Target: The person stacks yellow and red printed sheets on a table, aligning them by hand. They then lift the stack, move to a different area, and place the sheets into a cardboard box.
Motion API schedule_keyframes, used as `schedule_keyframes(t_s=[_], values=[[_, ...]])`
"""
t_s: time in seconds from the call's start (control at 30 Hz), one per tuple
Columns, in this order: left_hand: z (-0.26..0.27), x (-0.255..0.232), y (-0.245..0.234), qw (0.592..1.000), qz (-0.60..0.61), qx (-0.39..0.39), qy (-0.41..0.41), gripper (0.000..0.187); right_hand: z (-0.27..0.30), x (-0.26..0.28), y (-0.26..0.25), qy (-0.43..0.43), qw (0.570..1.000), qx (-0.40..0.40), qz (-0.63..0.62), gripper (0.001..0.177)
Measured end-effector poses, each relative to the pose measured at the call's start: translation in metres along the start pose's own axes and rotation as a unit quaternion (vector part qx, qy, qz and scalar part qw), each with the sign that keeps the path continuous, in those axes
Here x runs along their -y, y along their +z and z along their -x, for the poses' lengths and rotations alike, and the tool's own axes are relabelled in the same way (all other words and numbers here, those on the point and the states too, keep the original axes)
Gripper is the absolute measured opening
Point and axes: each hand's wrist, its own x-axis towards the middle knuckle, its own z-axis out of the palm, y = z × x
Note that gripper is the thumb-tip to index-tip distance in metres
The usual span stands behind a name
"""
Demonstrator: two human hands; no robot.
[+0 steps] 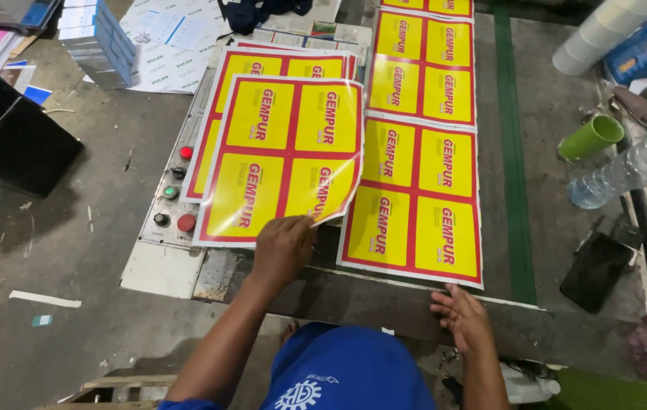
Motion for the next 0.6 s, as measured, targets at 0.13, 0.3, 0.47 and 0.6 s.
schedule_keyframes(t_s=[0.13, 0.3, 0.47, 0.6], values=[[0.015, -0.018, 0.02, 0.998, 0.038, 0.052, 0.002, 0.019, 0.01, -0.016, 0.014, -0.002, 1.0, 0.025, 0.015, 0.044], [0.027, -0.06, 0.052, 0.978, 0.111, 0.133, 0.117, 0.02, 0.025, -0.002, 0.083, -0.047, 0.984, 0.151, 0.076, 0.044], [0.029, -0.093, 0.057, 0.955, 0.095, 0.248, 0.133, 0.028, 0.017, -0.021, 0.093, -0.069, 0.977, 0.197, 0.043, 0.038], [0.027, -0.089, 0.048, 0.962, 0.124, 0.173, 0.171, 0.035, 0.028, -0.01, 0.091, -0.074, 0.989, 0.122, 0.025, 0.032]])
